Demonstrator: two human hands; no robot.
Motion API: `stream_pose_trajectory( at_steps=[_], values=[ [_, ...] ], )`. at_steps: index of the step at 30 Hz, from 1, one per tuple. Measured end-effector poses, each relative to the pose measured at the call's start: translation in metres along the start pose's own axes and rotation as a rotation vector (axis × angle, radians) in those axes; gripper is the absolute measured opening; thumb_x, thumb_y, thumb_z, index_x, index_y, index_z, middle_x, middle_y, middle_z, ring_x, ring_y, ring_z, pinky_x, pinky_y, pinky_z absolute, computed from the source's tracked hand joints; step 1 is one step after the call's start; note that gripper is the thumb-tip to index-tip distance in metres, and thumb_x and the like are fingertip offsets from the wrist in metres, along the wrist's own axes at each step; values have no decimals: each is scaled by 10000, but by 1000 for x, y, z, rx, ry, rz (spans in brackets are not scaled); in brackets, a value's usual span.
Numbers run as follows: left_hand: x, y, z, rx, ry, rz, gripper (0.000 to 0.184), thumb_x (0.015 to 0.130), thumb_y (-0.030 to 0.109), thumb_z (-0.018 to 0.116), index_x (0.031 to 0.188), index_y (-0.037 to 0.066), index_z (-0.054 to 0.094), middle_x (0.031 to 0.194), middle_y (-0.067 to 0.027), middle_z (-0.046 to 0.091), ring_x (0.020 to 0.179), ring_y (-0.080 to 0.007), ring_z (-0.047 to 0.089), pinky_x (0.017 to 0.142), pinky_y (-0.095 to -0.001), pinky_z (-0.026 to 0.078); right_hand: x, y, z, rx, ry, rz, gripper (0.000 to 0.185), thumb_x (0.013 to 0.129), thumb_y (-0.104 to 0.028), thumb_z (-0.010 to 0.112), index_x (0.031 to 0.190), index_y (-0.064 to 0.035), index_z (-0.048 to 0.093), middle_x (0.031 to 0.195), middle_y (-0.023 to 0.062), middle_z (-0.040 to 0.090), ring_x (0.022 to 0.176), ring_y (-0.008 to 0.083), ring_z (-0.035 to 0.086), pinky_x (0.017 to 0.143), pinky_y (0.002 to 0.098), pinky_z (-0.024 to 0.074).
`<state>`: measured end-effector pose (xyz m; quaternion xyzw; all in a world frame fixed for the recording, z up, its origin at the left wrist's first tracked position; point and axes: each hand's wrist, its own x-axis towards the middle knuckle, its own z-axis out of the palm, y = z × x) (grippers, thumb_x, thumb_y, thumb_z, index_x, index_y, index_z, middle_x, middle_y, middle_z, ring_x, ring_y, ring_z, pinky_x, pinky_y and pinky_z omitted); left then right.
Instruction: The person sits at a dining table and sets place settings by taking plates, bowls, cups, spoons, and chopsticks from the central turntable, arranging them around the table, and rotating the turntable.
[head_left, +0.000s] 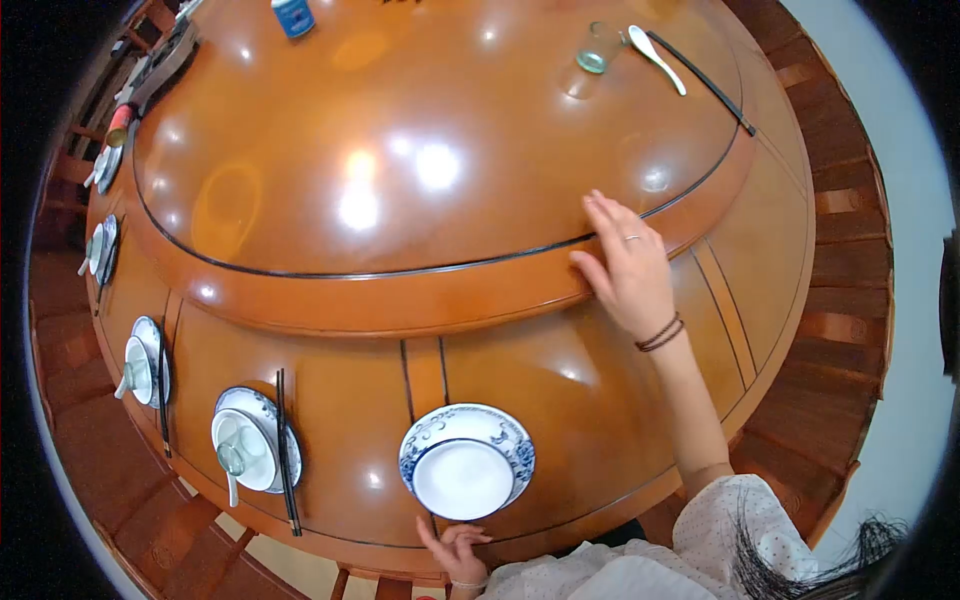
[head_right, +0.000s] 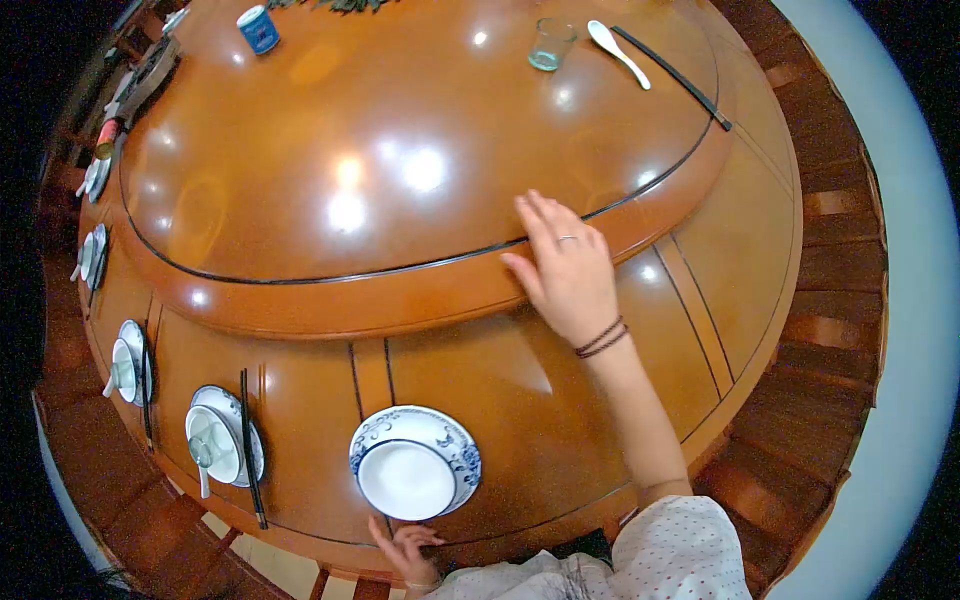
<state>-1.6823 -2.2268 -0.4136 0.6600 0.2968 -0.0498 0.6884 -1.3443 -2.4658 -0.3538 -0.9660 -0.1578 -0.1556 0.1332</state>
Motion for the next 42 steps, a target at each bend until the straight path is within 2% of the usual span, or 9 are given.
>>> stream_pose_trajectory(
  at_steps=[6,7,8,10,15,20,26,32,42],
  values=[
    [13,-23,-11,110,832,456,468,909,230,370,1301,3,255,632,-28,406,496,-89,330,527,-239,336,-5,7,29,77,-26,-45,520,854,-288,499,1272,2,389,1368,163,327,1286,283,281,1045,478,199],
    [10,45,23,201,861,243,405,918,224,357,1254,1,328,679,-23,393,555,-82,334,506,-238,276,-6,8,30,101,-20,-65,522,854,-291,498,1269,7,391,1368,166,326,1289,285,275,1046,479,199],
    [24,57,5,533,840,439,282,918,178,386,1144,11,410,708,-24,396,580,-88,335,500,-240,271,-7,11,30,126,-12,-85,525,853,-294,497,1266,13,393,1368,170,325,1292,288,269,1047,480,199],
    [37,121,72,120,1073,701,220,914,134,422,1101,17,423,751,-36,423,623,-108,372,533,-248,314,-10,18,29,209,-19,-186,540,842,-301,510,1261,21,395,1372,167,317,1297,294,253,1050,468,204],
    [97,187,152,739,409,1308,379,793,-66,539,1147,6,424,979,-136,509,851,-209,521,685,-272,468,-18,49,11,391,-192,-568,583,791,-271,580,1256,29,397,1379,164,299,1297,295,247,1055,442,216],
    [194,253,305,841,116,1176,456,763,85,628,1180,20,457,1191,-159,437,1133,-318,424,942,-387,361,-12,89,-6,669,-256,-649,479,754,-200,610,1156,32,491,1307,176,373,1279,301,280,1034,440,262],
    [333,284,402,866,320,1038,779,711,372,674,1298,20,302,1299,-225,331,1181,-351,382,955,-392,376,55,191,-16,530,273,-239,157,710,-115,659,789,-17,566,1010,151,572,1020,312,501,877,396,400],
    [366,304,424,991,341,1015,720,717,430,645,1272,49,389,1222,-146,468,1143,-293,441,932,-378,401,137,284,12,158,321,-34,305,735,-240,682,884,-25,525,1024,137,530,973,333,486,825,388,412],
    [369,322,427,1188,261,971,725,681,554,629,1217,90,480,1034,-139,553,993,-277,556,827,-363,463,152,281,32,21,280,-8,206,793,-227,611,865,-45,547,901,120,528,871,281,508,746,399,426]
  ],
)
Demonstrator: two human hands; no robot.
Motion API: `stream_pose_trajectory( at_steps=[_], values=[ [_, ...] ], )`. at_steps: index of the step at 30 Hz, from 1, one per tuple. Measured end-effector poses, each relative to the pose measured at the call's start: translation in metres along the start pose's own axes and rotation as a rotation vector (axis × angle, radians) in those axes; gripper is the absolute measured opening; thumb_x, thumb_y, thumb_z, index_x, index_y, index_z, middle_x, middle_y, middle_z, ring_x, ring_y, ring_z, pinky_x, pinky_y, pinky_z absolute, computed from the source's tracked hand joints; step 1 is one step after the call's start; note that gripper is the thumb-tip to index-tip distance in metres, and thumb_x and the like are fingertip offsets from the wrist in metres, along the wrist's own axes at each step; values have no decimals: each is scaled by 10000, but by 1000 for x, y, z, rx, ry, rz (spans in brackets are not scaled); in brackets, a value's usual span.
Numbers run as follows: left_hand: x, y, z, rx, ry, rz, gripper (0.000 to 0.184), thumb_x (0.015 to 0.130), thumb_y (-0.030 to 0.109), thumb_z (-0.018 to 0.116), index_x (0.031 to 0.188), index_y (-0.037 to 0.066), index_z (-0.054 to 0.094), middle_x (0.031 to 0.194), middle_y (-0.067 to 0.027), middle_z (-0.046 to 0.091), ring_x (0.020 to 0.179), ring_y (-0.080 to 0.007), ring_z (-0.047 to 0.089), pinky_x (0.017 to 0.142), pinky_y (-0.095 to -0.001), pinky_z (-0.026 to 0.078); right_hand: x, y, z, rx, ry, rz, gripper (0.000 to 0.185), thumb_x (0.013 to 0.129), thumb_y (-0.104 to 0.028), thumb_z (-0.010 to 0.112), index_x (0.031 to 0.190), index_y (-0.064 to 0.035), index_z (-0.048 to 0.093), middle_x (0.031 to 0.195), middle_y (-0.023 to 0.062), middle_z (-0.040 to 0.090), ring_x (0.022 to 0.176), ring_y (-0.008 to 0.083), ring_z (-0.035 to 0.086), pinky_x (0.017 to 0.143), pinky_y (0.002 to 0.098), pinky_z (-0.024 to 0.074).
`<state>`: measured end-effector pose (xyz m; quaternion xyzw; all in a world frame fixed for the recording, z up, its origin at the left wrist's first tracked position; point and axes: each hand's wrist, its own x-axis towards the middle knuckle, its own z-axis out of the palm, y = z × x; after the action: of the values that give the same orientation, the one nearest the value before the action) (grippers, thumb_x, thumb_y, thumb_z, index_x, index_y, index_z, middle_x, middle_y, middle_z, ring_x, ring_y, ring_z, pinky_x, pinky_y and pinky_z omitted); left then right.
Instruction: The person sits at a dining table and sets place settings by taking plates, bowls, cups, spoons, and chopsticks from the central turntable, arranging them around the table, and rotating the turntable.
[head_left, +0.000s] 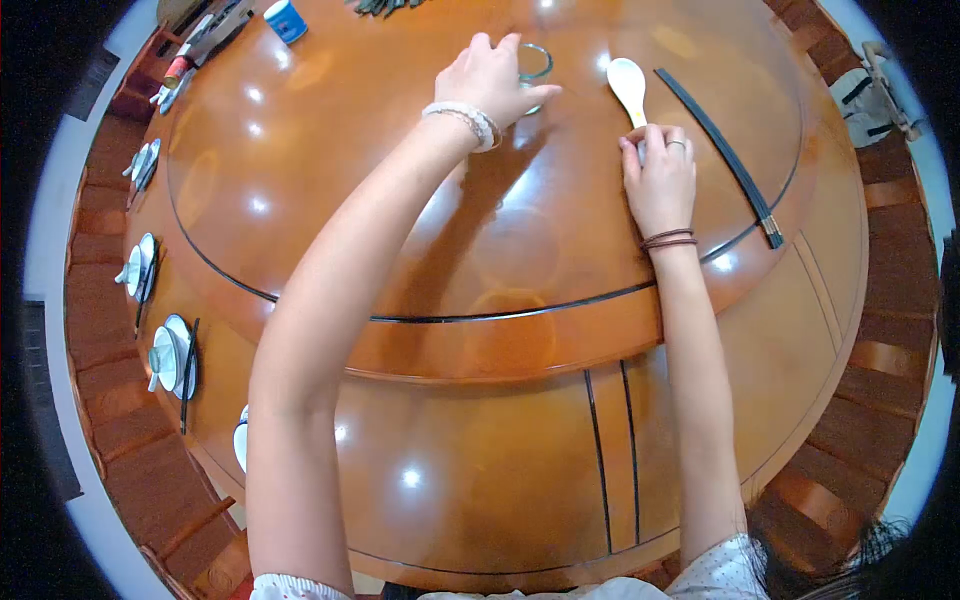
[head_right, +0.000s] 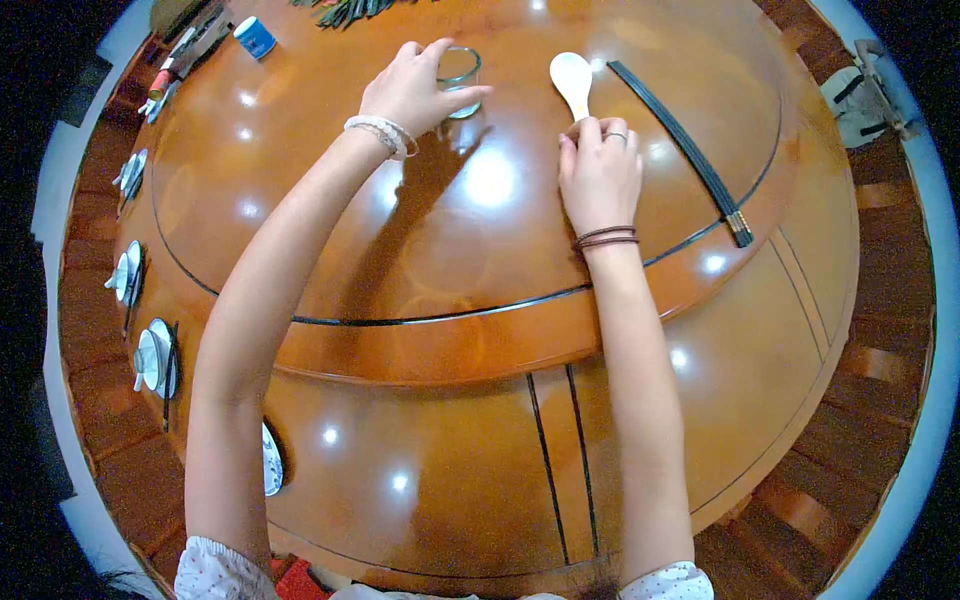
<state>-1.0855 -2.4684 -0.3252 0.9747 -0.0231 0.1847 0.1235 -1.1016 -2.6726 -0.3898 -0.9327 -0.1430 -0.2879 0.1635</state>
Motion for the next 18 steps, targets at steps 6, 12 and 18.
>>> stream_pose_trajectory(
  at_steps=[6,12,18],
  values=[
    [-20,6,-18,65,-142,56,676,661,515,672,1111,27,544,1035,-181,571,942,-277,586,807,-365,472,2,-9,-6,76,-135,214,230,848,-230,536,917,-32,442,755,178,588,670,335,600,581,446,474],
    [-104,19,-38,-1831,-168,-502,617,731,398,661,1144,-21,473,1063,-158,565,893,-278,602,796,-343,519,2,-2,-2,166,55,173,281,867,-224,493,1070,-55,397,719,211,612,679,386,601,551,474,464],
    [-279,26,-76,-3078,-162,-460,625,779,556,523,1201,103,439,1100,-90,526,990,-249,509,813,-408,505,-1,12,14,443,166,96,285,867,-135,493,1109,-17,401,791,165,585,710,300,587,642,388,467]
  ],
)
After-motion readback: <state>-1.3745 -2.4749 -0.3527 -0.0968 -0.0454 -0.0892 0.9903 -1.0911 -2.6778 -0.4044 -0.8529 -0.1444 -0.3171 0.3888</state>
